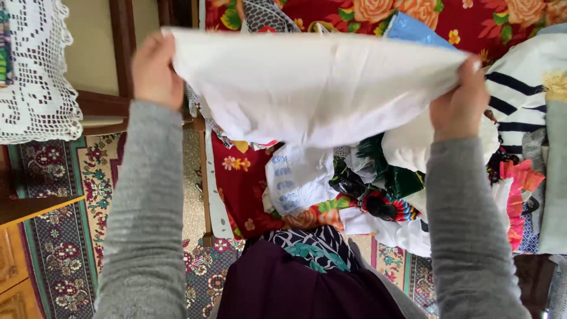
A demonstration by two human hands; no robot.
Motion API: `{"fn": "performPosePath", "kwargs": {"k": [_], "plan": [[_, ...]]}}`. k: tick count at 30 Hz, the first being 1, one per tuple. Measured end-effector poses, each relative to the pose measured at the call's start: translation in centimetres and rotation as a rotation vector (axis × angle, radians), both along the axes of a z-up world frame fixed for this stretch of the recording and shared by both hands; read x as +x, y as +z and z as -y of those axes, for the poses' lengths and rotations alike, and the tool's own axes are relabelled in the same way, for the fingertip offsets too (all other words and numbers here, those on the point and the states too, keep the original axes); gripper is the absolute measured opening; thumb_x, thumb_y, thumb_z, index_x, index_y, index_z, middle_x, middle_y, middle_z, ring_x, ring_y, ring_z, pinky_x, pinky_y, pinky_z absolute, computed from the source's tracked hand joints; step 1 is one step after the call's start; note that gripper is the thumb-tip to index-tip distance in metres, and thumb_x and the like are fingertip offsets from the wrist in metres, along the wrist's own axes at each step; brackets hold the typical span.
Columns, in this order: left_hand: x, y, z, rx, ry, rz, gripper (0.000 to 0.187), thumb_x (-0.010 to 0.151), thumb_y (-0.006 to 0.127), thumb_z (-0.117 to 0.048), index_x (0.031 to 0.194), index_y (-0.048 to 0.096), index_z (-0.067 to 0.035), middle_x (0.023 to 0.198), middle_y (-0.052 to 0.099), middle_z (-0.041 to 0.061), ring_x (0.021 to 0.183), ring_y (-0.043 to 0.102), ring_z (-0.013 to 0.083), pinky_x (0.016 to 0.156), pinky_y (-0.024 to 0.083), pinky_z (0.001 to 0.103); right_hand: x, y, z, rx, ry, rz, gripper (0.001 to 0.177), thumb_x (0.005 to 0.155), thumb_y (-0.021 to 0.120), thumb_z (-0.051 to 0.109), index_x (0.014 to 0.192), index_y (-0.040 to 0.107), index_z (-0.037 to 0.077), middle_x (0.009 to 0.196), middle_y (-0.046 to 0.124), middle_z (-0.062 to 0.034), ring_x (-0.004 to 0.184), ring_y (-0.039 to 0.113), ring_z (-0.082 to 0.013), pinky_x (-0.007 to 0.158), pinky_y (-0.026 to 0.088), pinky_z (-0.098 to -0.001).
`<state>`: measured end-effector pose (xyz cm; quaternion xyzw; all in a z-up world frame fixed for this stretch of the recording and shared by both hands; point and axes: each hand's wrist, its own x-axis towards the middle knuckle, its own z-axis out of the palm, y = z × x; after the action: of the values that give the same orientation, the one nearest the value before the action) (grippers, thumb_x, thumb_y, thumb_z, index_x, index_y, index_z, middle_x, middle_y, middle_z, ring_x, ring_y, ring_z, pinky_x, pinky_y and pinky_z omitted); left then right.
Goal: Folding and organizing various pieces of clothing from a bed into a closet stack
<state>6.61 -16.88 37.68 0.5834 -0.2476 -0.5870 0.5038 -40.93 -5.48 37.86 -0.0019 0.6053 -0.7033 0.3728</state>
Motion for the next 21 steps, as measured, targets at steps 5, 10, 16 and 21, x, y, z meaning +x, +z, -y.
{"fn": "performPosePath", "kwargs": {"k": [5, 10, 16, 21], "plan": [[0.4, 3.4, 2.3, -0.199, -0.070, -0.002, 0.009, 0.099, 0.071, -0.016, 0.091, 0.069, -0.012, 0.092, 0.078, 0.000, 0.080, 0.075, 0.0162, 0.068, 0.064, 0.033, -5.5, -2.0, 0.5, -0.420, 0.305, -0.106, 0.033, 0.090, 0.068, 0.037, 0.112, 0.070, 0.013, 0.110, 0.069, -0.0055, 0.113, 0.067, -0.0246, 0.101, 0.053, -0.0398], [1.0, 1.2, -1.1, -0.002, -0.228, 0.256, 0.007, 0.099, 0.062, -0.022, 0.101, 0.064, -0.015, 0.121, 0.075, -0.001, 0.109, 0.076, 0.0152, 0.079, 0.070, 0.022, -5.4, -7.0, -2.6, -0.103, -0.016, 0.023, 0.010, 0.091, 0.061, 0.022, 0.094, 0.070, 0.016, 0.105, 0.080, -0.0067, 0.095, 0.072, -0.0201, 0.085, 0.051, -0.0347], [6.1, -19.9, -7.9, 0.072, -0.248, 0.475, 0.014, 0.095, 0.077, -0.022, 0.106, 0.072, -0.015, 0.092, 0.065, -0.002, 0.084, 0.064, 0.0108, 0.074, 0.058, 0.026, -7.5, -26.0, -11.2, 0.948, 0.721, -1.016, 0.032, 0.081, 0.077, 0.035, 0.059, 0.056, 0.023, 0.058, 0.057, -0.0031, 0.063, 0.062, -0.0307, 0.055, 0.044, -0.0443], [7.9, -32.5, -12.8, 0.200, -0.221, 0.451, 0.036, 0.086, 0.084, -0.020, 0.118, 0.071, -0.011, 0.099, 0.071, 0.011, 0.087, 0.070, 0.0192, 0.077, 0.063, 0.033, -3.5, -27.5, -13.9, 0.923, 0.866, -1.610, 0.010, 0.087, 0.073, 0.021, 0.078, 0.069, 0.019, 0.089, 0.042, 0.0031, 0.099, 0.044, -0.0248, 0.085, 0.039, -0.0396]]}}
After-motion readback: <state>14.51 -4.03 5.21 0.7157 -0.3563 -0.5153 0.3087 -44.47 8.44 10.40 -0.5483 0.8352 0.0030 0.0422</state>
